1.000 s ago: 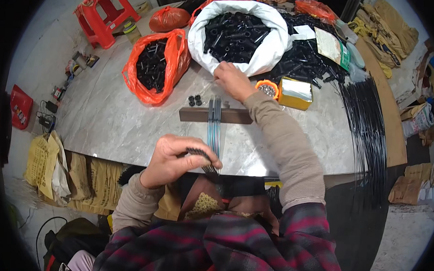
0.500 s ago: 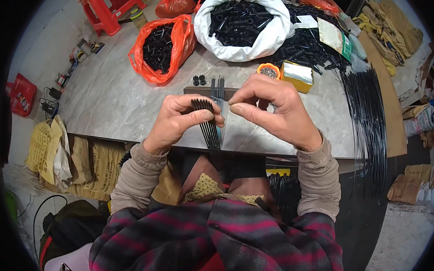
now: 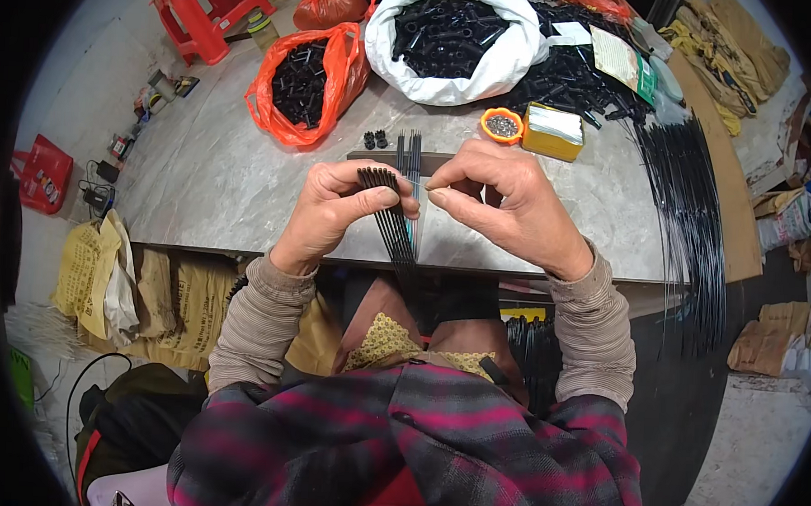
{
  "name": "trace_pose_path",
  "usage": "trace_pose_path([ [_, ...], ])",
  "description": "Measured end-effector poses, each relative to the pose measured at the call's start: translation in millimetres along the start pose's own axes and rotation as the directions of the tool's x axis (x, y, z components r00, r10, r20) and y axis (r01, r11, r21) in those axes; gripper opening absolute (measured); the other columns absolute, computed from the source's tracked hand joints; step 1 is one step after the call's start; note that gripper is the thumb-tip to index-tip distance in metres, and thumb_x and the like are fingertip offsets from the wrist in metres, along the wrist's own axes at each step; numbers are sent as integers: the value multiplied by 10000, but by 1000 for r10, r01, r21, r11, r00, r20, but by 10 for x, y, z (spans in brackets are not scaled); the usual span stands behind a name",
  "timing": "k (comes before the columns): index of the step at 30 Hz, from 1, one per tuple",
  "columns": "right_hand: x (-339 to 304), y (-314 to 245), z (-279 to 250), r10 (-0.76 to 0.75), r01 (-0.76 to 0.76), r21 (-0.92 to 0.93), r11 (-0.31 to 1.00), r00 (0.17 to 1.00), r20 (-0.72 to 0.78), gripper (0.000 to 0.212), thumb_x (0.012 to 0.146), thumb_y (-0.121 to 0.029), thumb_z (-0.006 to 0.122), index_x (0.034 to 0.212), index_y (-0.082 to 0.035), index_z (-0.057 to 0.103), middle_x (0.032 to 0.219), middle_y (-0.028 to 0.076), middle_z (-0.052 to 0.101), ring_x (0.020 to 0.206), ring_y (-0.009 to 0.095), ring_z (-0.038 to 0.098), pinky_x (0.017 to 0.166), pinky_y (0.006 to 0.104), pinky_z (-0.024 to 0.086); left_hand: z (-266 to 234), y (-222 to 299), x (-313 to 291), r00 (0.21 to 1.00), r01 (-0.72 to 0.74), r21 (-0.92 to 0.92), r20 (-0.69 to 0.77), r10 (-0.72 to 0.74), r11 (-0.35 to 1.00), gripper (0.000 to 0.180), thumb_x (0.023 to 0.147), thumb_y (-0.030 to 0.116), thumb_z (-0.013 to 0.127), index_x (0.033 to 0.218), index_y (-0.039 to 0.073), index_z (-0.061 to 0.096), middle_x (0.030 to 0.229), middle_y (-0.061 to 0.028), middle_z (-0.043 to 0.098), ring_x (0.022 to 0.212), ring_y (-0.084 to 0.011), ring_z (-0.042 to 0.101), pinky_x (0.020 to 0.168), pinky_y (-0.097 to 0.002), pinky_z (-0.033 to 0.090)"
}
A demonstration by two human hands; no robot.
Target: Bundling and aligning thin plastic rods using a workbench template/jig and cutting tool.
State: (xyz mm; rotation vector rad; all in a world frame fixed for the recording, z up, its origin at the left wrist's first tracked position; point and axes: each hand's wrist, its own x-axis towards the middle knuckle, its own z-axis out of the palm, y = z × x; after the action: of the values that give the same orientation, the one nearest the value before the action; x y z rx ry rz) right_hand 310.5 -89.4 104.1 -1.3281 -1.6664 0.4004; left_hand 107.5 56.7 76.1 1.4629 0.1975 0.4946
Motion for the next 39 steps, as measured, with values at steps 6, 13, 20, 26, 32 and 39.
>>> trace_pose_path([
  [6,1,-4,21,-16,16,-5,1000,1000,1,63,885,-43,740,940,-12,741,854,5,640,681,49,532,550,217,378,17,2,-12,1000,-5,-9,4,5,1000,159,945,23,669,1083,-41,714,956,-131,753,910,-220,731,869,-356,591],
  [13,3,-74,4,62,-65,64,996,997,38,64,913,-52,730,946,2,723,835,-23,589,672,16,506,563,197,367,21,-18,-25,1000,-27,8,6,27,1000,176,976,36,653,1110,-58,716,969,-114,758,908,-181,731,851,-301,582],
  [20,19,-180,22,176,-194,203,960,979,103,206,929,-12,657,1129,-2,705,762,-66,526,643,-8,446,559,194,340,24,-28,-18,999,-52,30,10,51,998,185,979,51,661,1121,-54,713,977,-115,760,917,-176,729,851,-300,581],
  [26,54,-237,50,143,-169,194,966,980,142,320,955,-31,600,1265,-13,679,701,-84,467,610,2,382,542,208,300,-2,-55,-34,997,-72,54,17,71,996,190,987,66,663,1129,-50,714,983,-112,761,921,-175,728,853,-302,582],
  [32,55,-190,105,151,-166,165,972,984,100,281,965,-49,606,1226,-6,701,694,-74,482,595,10,366,528,218,288,-12,-47,-34,998,-62,40,1,62,997,200,989,75,665,1139,-49,715,991,-116,762,931,-176,729,862,-305,582],
  [39,62,-244,148,141,-143,112,983,990,28,226,961,-49,637,1161,2,729,696,-67,507,588,5,386,520,219,292,-53,-70,-27,998,-69,49,0,69,996,205,987,69,666,1147,-51,714,992,-122,763,938,-181,732,872,-307,582],
])
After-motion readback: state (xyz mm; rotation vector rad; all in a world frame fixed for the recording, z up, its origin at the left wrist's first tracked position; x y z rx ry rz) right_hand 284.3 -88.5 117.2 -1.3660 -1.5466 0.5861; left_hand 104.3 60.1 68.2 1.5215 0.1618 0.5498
